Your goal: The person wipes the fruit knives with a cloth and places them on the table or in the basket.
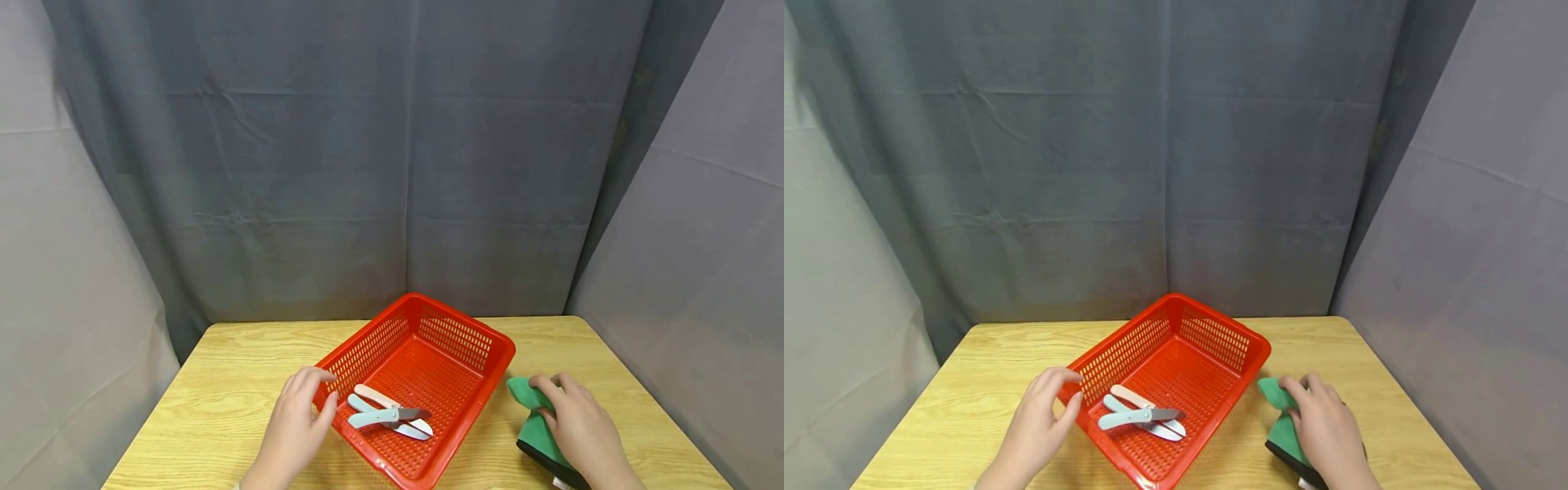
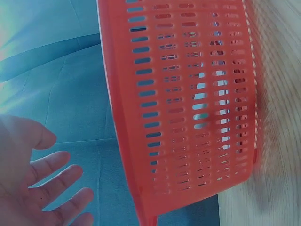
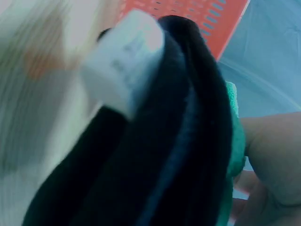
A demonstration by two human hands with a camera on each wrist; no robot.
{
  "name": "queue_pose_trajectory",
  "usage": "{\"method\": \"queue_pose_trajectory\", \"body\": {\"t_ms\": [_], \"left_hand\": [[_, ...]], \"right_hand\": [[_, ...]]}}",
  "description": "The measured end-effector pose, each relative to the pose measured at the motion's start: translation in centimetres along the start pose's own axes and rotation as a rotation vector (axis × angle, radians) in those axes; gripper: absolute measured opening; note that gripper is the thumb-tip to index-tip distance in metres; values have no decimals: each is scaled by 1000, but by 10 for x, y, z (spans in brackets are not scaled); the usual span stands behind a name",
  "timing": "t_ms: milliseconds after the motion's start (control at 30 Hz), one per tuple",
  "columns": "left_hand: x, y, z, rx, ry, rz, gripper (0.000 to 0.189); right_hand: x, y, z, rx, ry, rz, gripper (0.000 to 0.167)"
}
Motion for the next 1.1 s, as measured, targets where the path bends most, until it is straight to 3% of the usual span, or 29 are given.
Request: {"method": "queue_pose_trajectory", "body": {"t_ms": [433, 800, 1100], "left_hand": [[1, 2, -5, 18, -7, -12, 27], [-1, 3, -6, 19, -18, -25, 26], [-2, 3, -9, 38, -2, -12, 25]], "right_hand": [[-7, 2, -24, 90, 46, 22, 47], [-8, 2, -36, 215, 50, 8, 44], [-8, 3, -43, 256, 78, 4, 42]]}}
Point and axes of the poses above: each hand's wrist, its own y-axis away from the middle knuckle, its own z-axis out of the back of the hand, x = y × z, the point moved 3 cm from there along -y, towards the middle knuckle, and after that the axes turned 8 degrees about -z, right-handed, at the moved point
